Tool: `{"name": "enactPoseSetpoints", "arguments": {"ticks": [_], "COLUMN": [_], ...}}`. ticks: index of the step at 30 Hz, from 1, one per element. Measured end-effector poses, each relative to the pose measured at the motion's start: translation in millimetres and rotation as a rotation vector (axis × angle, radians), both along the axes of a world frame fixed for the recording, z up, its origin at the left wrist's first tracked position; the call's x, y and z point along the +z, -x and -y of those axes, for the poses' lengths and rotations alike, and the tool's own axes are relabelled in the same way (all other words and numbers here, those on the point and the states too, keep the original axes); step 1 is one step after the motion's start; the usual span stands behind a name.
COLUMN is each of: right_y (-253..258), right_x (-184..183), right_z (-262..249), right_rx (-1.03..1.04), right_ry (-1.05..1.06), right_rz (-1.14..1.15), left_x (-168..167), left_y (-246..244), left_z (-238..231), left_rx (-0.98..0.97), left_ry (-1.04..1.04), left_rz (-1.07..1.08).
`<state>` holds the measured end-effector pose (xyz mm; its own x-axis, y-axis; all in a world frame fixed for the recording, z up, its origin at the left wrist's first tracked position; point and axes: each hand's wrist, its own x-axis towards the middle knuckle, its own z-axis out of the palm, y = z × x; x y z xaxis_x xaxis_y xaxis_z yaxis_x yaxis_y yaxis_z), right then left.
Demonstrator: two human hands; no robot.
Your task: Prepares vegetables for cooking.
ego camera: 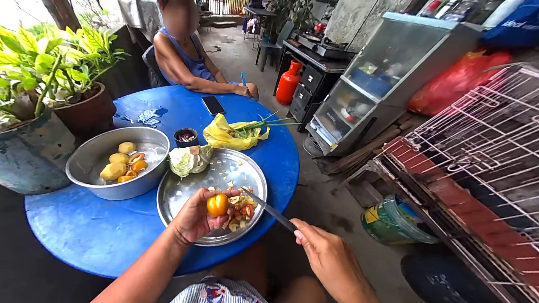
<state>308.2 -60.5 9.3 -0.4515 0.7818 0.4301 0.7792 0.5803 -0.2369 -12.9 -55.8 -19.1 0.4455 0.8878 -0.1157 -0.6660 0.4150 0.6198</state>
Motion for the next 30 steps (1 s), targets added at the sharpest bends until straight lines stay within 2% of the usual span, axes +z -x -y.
{"name": "enactPoseSetpoints", "arguments": {"ticks": [2,4,6,8,10,12,16,18,30], "right_y": [-0.5,-2.9,-6.5,-10.3,-13.7,-17.2,-23.1,-25.0,-42.4], "right_x": [-2.2,-3.9,-4.3,-3.2,-2.5,-3.6,-6.9,-8.4,-16.7], "right_z": [0.6,0.7,0.1,-0.2,-1.4,-1.3,-1.0,-1.5,-0.9], "right_rx": [0.008,0.012,0.004,-0.006,-0.009,-0.009,-0.017,-0.018,-0.043], "right_ry": [0.020,0.041,0.031,0.029,0.028,0.030,0.033,0.034,0.048], "right_rz": [-0.011,-0.024,-0.046,-0.070,-0.078,-0.075,-0.076,-0.080,-0.108], "left_x": [-1.7,-2.4,0.2,7.1,11.1,8.6,-5.2,-6.3,-1.8], "left_y": [-0.8,-1.4,-1.7,-4.4,-5.5,-3.6,5.9,4.7,-13.6], "left_z": [2.6,4.8,6.9,8.9,7.4,5.5,-0.1,-2.9,-18.5], "left_rx": [-0.007,-0.007,0.000,-0.008,-0.035,-0.008,-0.028,-0.058,-0.023], "left_ry": [0.046,0.048,0.018,-0.004,-0.006,0.020,0.026,0.033,0.167], "left_rz": [0.063,0.034,-0.155,-0.449,-0.587,-0.542,-0.150,-0.057,-0.111]}}
